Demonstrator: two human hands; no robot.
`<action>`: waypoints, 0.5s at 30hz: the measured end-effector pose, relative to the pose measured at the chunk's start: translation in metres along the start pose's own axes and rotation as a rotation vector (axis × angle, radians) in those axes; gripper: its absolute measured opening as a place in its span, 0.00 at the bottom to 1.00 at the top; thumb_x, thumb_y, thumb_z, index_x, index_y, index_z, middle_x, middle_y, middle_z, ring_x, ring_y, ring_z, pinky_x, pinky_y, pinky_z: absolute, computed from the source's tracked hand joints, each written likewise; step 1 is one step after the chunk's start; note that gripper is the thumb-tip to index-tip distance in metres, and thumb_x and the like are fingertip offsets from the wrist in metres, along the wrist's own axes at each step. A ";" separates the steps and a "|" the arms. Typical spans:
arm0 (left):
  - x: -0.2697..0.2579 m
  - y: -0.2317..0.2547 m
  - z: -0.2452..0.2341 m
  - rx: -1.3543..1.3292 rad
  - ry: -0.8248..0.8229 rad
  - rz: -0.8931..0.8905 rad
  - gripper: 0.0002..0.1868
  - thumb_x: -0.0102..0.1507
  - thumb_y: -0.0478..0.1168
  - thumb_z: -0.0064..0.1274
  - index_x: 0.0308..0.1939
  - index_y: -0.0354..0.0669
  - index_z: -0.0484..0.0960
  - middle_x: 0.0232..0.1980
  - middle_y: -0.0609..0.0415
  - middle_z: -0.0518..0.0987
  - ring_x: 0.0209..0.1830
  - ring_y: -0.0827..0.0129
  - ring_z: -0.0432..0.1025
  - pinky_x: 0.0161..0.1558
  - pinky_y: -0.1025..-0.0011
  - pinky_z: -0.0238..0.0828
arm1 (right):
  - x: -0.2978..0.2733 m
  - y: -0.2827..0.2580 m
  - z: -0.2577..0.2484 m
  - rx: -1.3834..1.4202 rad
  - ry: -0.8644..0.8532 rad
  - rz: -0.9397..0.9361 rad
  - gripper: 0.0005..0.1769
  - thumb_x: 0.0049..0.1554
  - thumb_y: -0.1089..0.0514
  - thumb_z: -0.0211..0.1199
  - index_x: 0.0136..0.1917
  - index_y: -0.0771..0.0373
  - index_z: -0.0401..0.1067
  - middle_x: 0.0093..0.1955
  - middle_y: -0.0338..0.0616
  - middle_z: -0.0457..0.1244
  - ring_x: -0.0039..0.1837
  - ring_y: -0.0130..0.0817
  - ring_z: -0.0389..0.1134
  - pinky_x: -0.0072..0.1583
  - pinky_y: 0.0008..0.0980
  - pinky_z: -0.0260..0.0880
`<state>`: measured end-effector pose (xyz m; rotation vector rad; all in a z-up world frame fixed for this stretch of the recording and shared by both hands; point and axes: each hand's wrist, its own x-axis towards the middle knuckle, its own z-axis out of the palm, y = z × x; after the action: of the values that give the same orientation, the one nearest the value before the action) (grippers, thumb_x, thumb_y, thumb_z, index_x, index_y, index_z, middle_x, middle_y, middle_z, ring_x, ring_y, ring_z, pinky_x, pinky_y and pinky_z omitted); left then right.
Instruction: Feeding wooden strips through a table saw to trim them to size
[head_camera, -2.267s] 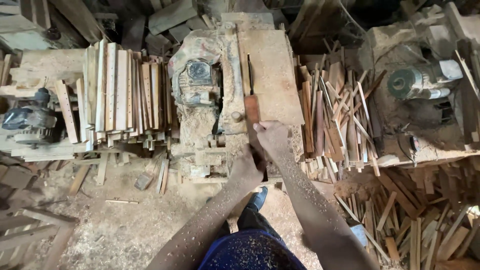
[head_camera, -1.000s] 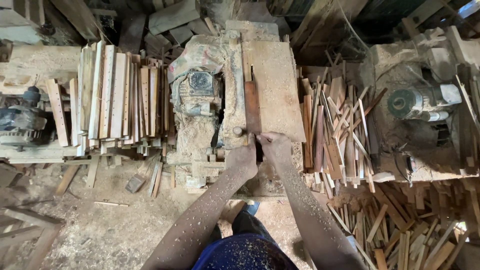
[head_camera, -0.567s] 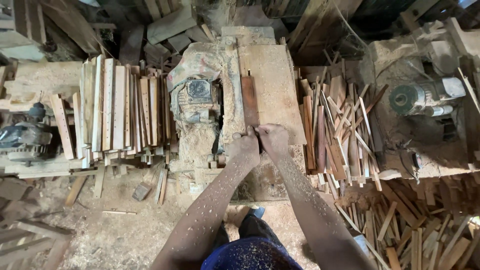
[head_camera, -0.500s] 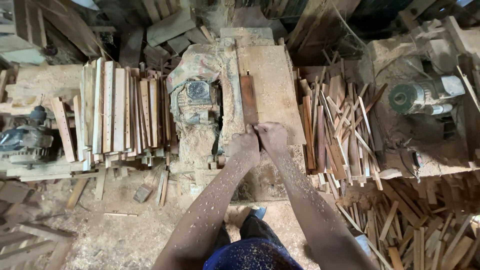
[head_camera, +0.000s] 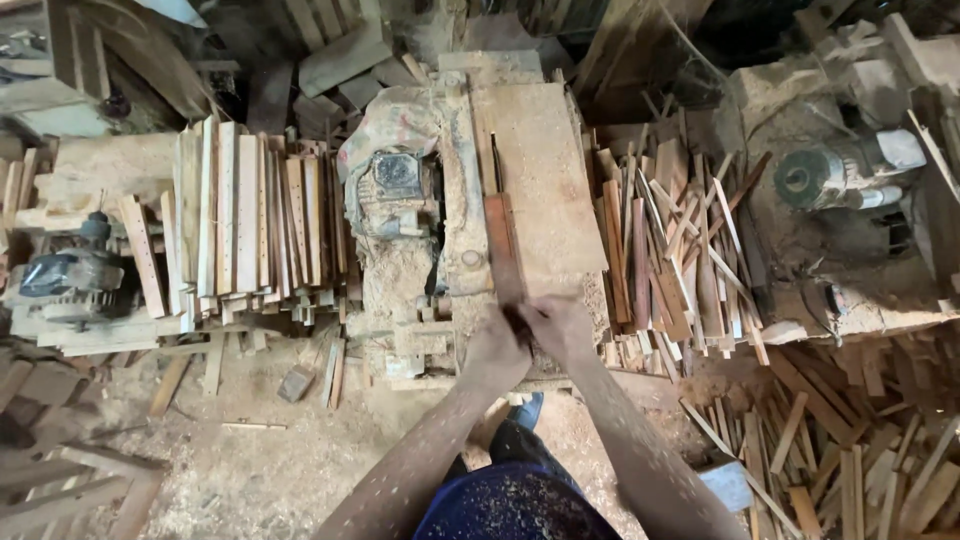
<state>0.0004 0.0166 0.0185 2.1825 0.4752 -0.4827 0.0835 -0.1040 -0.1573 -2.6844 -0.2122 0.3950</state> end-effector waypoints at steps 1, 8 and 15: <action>0.006 -0.020 0.008 0.000 0.002 0.000 0.32 0.64 0.46 0.46 0.61 0.22 0.58 0.54 0.30 0.76 0.54 0.33 0.76 0.53 0.42 0.75 | -0.017 -0.007 -0.022 0.001 0.000 -0.001 0.16 0.57 0.30 0.58 0.44 0.34 0.81 0.43 0.31 0.73 0.53 0.38 0.75 0.57 0.39 0.76; -0.046 -0.010 -0.055 -1.006 -0.239 -0.110 0.20 0.69 0.43 0.44 0.26 0.36 0.77 0.14 0.43 0.73 0.09 0.61 0.72 0.10 0.71 0.72 | -0.050 -0.049 -0.102 0.625 0.311 -0.691 0.28 0.49 0.62 0.63 0.63 0.46 0.80 0.58 0.48 0.72 0.63 0.51 0.70 0.63 0.52 0.71; -0.018 0.005 -0.048 -0.025 0.064 0.201 0.29 0.70 0.53 0.40 0.72 0.46 0.70 0.46 0.29 0.83 0.51 0.37 0.78 0.55 0.43 0.73 | -0.004 -0.079 -0.133 0.547 0.192 -0.265 0.10 0.60 0.45 0.63 0.42 0.46 0.81 0.32 0.36 0.69 0.39 0.27 0.70 0.42 0.34 0.67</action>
<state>-0.0045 0.0489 0.0585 2.1981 0.2904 -0.2969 0.1138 -0.0846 -0.0067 -2.1038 -0.3414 0.0902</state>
